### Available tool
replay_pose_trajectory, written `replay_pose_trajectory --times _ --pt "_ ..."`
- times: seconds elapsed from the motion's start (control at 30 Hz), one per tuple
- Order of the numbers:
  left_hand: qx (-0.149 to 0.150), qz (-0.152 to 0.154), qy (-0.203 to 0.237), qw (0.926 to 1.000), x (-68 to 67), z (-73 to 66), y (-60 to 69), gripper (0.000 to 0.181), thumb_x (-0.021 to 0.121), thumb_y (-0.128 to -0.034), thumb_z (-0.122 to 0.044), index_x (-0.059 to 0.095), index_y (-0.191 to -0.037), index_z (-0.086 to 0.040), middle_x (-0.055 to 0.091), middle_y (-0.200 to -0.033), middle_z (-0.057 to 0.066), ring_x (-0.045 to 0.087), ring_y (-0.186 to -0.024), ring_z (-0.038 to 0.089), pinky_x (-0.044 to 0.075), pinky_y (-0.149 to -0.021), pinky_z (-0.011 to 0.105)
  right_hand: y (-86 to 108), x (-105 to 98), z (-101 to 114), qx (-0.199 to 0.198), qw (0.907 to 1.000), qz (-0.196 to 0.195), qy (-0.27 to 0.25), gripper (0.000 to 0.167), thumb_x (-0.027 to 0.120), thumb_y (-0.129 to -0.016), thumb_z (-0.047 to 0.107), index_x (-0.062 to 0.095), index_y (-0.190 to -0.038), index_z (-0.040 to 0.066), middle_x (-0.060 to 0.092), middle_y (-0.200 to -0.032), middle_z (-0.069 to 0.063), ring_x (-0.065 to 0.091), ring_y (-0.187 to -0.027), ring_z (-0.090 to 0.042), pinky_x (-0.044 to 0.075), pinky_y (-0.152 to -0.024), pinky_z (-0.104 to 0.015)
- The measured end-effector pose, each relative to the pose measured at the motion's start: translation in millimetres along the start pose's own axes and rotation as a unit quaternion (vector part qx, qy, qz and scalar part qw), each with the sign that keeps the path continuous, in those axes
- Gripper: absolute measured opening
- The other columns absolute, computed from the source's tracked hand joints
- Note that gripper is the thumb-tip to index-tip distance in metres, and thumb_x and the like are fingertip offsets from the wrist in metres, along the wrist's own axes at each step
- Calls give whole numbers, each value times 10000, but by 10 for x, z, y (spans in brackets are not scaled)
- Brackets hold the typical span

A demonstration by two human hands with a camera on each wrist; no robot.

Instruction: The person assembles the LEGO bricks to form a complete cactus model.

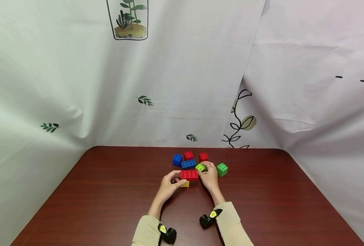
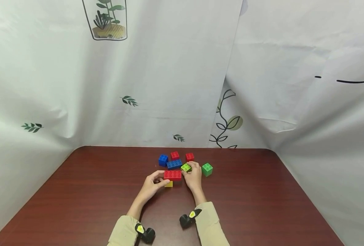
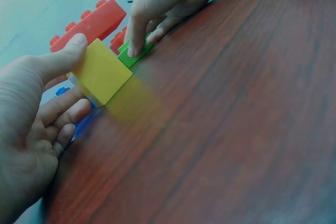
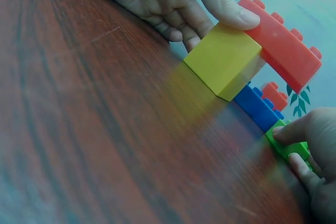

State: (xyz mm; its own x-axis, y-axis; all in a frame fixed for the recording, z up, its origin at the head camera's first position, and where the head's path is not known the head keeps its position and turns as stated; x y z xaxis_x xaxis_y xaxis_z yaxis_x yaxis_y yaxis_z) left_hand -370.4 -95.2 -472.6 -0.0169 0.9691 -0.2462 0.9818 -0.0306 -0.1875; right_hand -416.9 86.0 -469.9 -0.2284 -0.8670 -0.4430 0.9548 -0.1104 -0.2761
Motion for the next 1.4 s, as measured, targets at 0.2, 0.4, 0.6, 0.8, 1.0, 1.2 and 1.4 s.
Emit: replay_pose_trajectory --times 0.2,0.4,0.6,0.8,1.0,1.2,1.4 --pt "67 92 122 9999 -5 15 0 323 730 -859 -98 653 -1161 -13 695 -1055 197 543 -783 111 462 -643 180 -6 0 16 -22 10000 -38 -46 359 708 -839 -16 640 -1189 -48 554 -1273 -211 574 -1075 -355 569 -820 -436" --pt "106 123 191 9997 -13 4 -1 336 742 -852 -129 655 -1155 -14 691 -1057 214 552 -792 130 471 -646 184 9 -11 13 111 9998 -55 -159 366 699 -855 8 620 -1211 -9 561 -1239 -204 642 -924 -323 571 -810 -427" --pt "96 138 176 9997 -14 3 -4 334 736 -859 -131 652 -1160 -13 692 -1062 209 549 -799 126 469 -655 182 18 -26 32 120 9992 -128 -367 378 704 -852 28 618 -1219 7 586 -1202 -210 647 -818 -272 562 -743 -341" --pt "80 135 225 9996 -10 4 -4 336 738 -857 -130 652 -1159 -10 692 -1058 213 549 -790 116 473 -654 185 15 -41 40 130 9973 -217 -684 386 705 -853 34 615 -1229 17 611 -1162 -222 601 -747 -204 484 -652 -190" --pt "-15 134 188 9997 2 19 6 319 732 -860 -108 655 -1156 -17 695 -1044 198 540 -767 103 471 -634 181 40 -83 27 203 9915 -487 -1189 384 684 -878 34 603 -1254 26 610 -1174 -224 604 -880 -254 464 -667 -136" --pt "-50 55 97 9999 6 10 3 302 705 -864 -33 644 -1154 24 684 -1035 245 543 -769 149 462 -620 180 52 -87 17 202 9902 -588 -1253 382 680 -887 43 601 -1260 32 600 -1207 -219 628 -993 -321 564 -813 -325" --pt "-44 97 155 9998 -3 11 -1 313 720 -861 -68 649 -1158 0 690 -1033 217 539 -764 120 467 -624 179 44 -77 32 126 9886 -574 -1387 384 676 -885 30 599 -1262 16 594 -1232 -235 666 -997 -378 560 -871 -462"
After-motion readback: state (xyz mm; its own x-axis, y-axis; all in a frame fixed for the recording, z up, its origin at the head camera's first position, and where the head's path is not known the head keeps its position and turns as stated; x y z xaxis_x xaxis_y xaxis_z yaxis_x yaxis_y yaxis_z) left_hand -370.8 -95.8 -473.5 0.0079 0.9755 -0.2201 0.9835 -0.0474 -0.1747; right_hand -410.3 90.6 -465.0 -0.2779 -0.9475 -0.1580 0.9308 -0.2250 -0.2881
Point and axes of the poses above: each hand's wrist, its own y-axis away from the middle knuckle, its own x-axis out of the palm, z = x × y, the point moved 6 cm from there along -y, towards the middle knuckle
